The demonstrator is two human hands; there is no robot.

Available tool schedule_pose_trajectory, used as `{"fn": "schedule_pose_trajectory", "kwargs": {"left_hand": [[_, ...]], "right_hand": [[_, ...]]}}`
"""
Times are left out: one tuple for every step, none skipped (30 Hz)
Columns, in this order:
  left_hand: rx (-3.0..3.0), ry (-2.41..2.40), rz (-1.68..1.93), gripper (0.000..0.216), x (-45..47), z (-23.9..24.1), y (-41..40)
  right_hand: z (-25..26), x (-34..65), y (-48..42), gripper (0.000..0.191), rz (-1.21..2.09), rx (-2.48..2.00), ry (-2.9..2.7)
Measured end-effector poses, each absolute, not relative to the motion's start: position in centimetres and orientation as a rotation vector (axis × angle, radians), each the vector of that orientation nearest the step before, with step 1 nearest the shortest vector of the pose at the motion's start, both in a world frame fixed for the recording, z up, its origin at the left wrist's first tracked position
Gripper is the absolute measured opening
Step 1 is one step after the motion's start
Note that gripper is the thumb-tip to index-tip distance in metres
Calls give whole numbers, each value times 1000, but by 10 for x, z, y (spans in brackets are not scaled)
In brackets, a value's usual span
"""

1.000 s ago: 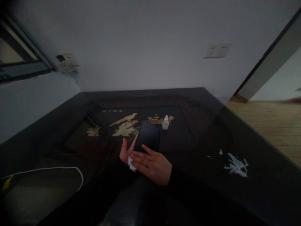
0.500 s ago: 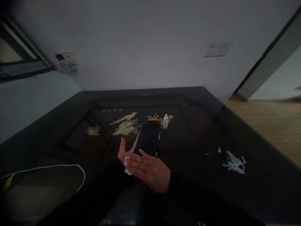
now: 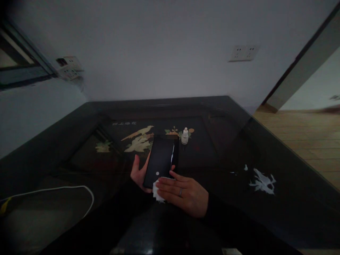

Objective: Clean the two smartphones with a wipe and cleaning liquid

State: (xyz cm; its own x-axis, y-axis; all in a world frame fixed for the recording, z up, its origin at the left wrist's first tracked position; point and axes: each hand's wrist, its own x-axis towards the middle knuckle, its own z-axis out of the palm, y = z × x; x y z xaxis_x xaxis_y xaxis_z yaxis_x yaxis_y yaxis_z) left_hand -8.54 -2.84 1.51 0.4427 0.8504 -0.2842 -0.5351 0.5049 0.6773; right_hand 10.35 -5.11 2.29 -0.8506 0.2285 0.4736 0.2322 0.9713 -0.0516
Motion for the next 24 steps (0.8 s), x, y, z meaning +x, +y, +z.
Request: {"fn": "schedule_pose_trajectory", "kwargs": {"left_hand": [[557,673,928,81,-84,14,-29],[570,675,960,81,-82,13,-30],[577,663,992,80,-80,12,-31],[577,635,1015,79,-78,11,-32],[572,589,1017,78,-77,10,-34],[564,534,1000,78,-75,10,-36],[559,479,971,78,-75,10,-38],[555,434,937,79,-75,11,-40],[553,408,924,80,-75,12,-41],[553,406,944,80,-76,13,-41],[556,429,981,80,-76,14,-41],[563,474,1024,80,-77,15,-39],[576,535,1060,80,-77,15,-37],[594,603,1088,80,-77,15,-35],[615,663,1102,80,-77,14,-33],[629,705,1107,81,-76,14,-32],[633,721,1106,82,-75,13,-32],[628,703,1095,83,-73,12,-33],[615,655,1072,84,-71,11,-35],[598,591,1037,84,-70,11,-37],[582,529,996,83,-69,11,-39],[566,485,971,82,-69,10,-40],[551,462,966,82,-69,9,-40],[537,461,979,82,-70,8,-40]], "right_hand": [[24,106,-49,31,-21,-329,-2627],[26,108,-44,32,-30,-337,-2618],[30,110,-37,32,-37,-355,-2601],[34,113,-28,33,-41,-393,-2575],[39,115,-19,34,-48,-442,-2526],[44,117,-9,36,-50,-509,-2482],[48,117,-1,39,-59,-581,-2425],[50,117,3,41,-72,-641,-2349],[51,115,3,41,-71,-683,-2309],[50,111,-1,40,-62,-697,-2290],[47,106,-9,37,-41,-679,-2311],[43,101,-21,34,-22,-620,-2343],[39,95,-32,30,8,-536,-2405],[34,92,-43,29,24,-473,-2430],[32,90,-50,28,21,-432,-2453],[30,90,-53,27,14,-408,-2473],[31,93,-51,27,2,-414,-2474],[34,98,-44,28,-9,-446,-2464],[38,103,-34,31,-19,-509,-2435],[42,107,-23,35,-39,-578,-2390],[45,110,-13,39,-57,-652,-2341],[46,110,-7,40,-70,-702,-2296],[46,107,-5,40,-73,-726,-2271],[44,102,-8,39,-71,-720,-2279]]}}
